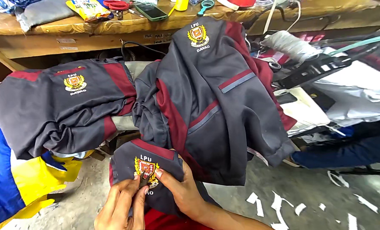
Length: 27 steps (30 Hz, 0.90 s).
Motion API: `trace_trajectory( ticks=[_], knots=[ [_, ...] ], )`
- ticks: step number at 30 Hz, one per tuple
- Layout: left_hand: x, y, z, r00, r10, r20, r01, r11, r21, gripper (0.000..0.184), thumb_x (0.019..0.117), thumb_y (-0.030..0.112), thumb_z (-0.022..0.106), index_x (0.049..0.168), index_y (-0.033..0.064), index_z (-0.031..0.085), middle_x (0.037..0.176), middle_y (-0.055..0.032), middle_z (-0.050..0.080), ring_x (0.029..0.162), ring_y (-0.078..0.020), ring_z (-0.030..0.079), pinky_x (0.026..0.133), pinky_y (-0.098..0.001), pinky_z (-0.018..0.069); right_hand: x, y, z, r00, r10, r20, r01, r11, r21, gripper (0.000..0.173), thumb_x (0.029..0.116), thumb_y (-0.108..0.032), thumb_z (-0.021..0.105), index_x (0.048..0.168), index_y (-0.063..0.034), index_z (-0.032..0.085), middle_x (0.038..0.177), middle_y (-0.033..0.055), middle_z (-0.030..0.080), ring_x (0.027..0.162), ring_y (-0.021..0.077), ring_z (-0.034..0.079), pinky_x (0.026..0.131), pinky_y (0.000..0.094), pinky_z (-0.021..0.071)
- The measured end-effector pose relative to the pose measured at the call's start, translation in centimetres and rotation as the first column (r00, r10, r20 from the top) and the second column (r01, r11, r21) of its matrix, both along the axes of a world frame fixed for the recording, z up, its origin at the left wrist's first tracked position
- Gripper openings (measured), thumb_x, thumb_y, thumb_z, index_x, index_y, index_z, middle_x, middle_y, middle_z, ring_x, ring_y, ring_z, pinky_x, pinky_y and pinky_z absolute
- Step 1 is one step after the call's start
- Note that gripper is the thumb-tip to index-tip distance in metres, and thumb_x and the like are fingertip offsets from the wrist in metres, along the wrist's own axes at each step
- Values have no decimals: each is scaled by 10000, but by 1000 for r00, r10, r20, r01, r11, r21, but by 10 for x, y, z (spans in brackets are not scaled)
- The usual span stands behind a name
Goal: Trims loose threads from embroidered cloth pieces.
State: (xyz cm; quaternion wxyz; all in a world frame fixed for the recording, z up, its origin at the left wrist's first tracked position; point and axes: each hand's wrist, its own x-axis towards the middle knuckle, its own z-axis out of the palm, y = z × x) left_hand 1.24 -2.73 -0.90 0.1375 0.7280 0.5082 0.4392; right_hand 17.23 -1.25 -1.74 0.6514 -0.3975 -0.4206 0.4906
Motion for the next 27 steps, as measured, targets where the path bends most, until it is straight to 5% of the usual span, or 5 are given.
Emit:
trace_trajectory(
  ticks=[27],
  knots=[
    [4, -2, -5, 994, 1, 107, 1, 1000, -18, 218, 896, 158, 778, 1022, -19, 758, 957, -102, 708, 878, -38, 678, 764, -133, 560, -4, -3, -2, 1000, -8, -12, 8, 1000, 30, 330, 917, 42, 618, 1241, 37, 555, 1108, 35, 696, 1038, 56, 680, 947, 245, 569]
  ],
)
